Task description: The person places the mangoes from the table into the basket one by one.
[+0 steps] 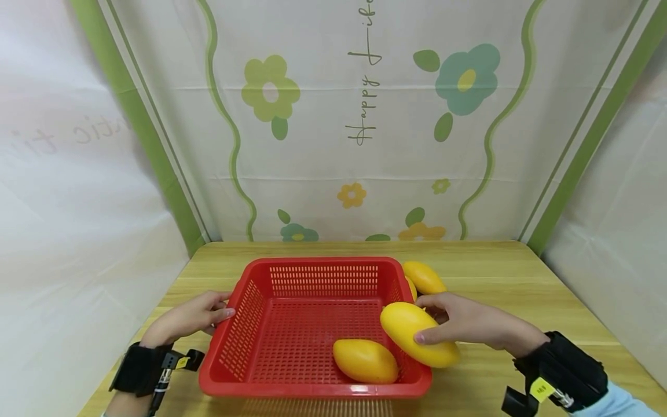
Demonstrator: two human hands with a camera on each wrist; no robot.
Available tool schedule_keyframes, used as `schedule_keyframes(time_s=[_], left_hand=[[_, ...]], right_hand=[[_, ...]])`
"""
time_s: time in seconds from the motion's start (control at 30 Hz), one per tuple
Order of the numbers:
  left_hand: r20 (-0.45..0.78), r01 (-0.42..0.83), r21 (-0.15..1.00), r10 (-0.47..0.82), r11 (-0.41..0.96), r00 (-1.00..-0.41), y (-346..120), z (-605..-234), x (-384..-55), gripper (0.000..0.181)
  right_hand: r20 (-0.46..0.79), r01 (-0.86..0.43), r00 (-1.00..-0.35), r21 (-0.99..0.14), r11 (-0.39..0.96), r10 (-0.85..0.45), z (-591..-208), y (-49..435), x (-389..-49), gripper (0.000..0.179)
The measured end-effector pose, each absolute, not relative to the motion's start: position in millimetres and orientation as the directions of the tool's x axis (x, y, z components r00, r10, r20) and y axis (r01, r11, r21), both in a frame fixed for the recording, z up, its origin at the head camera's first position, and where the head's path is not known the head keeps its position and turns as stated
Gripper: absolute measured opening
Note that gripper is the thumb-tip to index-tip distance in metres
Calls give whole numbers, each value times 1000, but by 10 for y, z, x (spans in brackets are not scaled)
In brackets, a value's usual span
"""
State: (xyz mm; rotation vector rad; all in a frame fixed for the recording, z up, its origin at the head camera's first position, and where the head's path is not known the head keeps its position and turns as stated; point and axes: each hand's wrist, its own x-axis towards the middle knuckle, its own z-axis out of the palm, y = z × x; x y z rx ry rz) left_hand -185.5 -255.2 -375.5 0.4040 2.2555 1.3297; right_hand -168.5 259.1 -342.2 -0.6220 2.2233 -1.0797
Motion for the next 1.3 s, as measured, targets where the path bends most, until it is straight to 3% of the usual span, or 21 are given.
schedule_keyframes(time_s=[1.3], left_hand=[[-239,26,884,500,466,-833,-2539,-3745,-1839,43]], right_hand=[[-260,-198,-721,-811,551,-642,-3400,2257,-1865,44]])
